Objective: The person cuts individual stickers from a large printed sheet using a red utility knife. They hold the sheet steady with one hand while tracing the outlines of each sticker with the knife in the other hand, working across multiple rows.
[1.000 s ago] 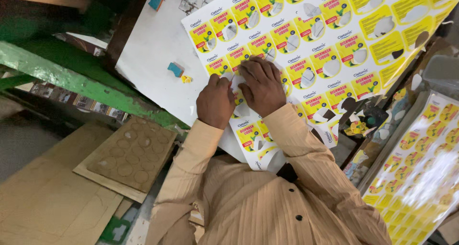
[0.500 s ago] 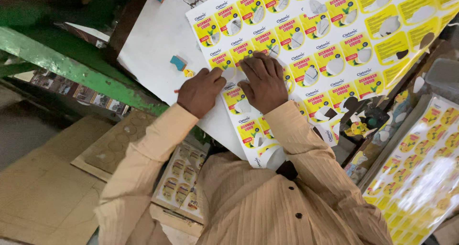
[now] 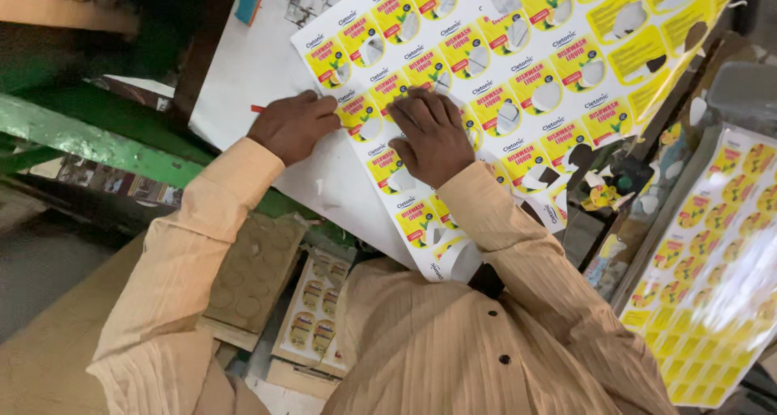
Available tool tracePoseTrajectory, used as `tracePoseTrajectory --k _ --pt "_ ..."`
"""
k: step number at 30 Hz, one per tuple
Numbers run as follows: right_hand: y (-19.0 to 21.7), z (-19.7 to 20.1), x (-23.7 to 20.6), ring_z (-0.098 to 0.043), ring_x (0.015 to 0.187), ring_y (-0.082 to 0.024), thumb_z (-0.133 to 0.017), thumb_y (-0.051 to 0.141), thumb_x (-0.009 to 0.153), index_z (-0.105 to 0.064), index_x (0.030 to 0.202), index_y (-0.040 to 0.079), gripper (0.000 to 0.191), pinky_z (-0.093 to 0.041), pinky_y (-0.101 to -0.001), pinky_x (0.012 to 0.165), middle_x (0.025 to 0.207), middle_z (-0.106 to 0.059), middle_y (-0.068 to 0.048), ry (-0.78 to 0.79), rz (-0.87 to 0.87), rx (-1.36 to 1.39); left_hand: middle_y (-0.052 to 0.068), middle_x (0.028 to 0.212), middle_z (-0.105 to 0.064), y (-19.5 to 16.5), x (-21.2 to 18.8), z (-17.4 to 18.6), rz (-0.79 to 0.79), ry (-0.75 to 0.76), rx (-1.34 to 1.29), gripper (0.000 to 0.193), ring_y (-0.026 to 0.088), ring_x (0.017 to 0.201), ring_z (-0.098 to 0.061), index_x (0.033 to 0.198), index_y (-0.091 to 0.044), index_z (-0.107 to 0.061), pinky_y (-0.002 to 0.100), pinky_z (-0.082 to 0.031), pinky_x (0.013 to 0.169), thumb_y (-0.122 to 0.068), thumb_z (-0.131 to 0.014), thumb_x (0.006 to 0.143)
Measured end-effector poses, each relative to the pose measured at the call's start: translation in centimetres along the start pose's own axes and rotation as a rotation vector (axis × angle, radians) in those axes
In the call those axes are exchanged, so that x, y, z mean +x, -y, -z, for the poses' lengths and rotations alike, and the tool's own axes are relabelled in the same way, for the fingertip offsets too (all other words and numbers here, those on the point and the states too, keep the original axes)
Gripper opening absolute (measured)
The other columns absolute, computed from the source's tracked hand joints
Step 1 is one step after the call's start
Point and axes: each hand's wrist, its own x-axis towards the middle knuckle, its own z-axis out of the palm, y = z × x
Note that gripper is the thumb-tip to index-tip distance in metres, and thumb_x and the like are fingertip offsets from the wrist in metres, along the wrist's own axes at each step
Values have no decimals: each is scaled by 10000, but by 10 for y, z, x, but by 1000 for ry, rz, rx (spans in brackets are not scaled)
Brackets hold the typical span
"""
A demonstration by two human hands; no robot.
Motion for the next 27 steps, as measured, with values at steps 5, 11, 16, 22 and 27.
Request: tracePoseTrajectory --k 5,11,16,22,27 --pt "3 2 7 -488 1367 -306 -755 270 874 -627 1347 55 535 -365 -509 1145 1360 -597 -87 -17 18 22 71 981 -599 -20 -3 10 147 -272 -276 101 294 912 -648 989 -104 -690 436 -539 707 -131 -728 900" --pt "3 2 6 -490 1375 -297 -747 254 912 -625 1366 53 511 -375 -506 1178 1362 -588 -81 19 6 48 86 1011 -601 -52 15 -12 188 -406 -261 103 303 925 -648 1007 -92 -669 439 -542 731 -139 -724 934" --pt "3 -1 7 -487 1358 -314 -758 269 889 -632 1344 47 522 -373 -510 1141 1366 -586 -90 -15 27 -22 94 1080 -617 -38 18 -18 90 -394 -214 146 317 950 -636 1016 -89 -646 440 -543 756 -75 -672 872" --pt "5 6 8 -490 1361 -306 -765 261 893 -635 1342 55 511 -390 -498 1140 1356 -592 -81 -12 24 11 99 1017 -599 -15 1 -7 191 -210 -207 89 328 931 -631 1021 -101 -660 460 -527 745 -84 -673 934" --pt "3 2 10 -507 1341 -317 -721 168 868 -628 1318 33 479 -388 -508 1127 1335 -593 -96 -17 11 52 132 1041 -591 -48 -3 -14 335 -430 -465 244 354 930 -633 1118 -53 -657 450 -529 759 -123 -727 895"
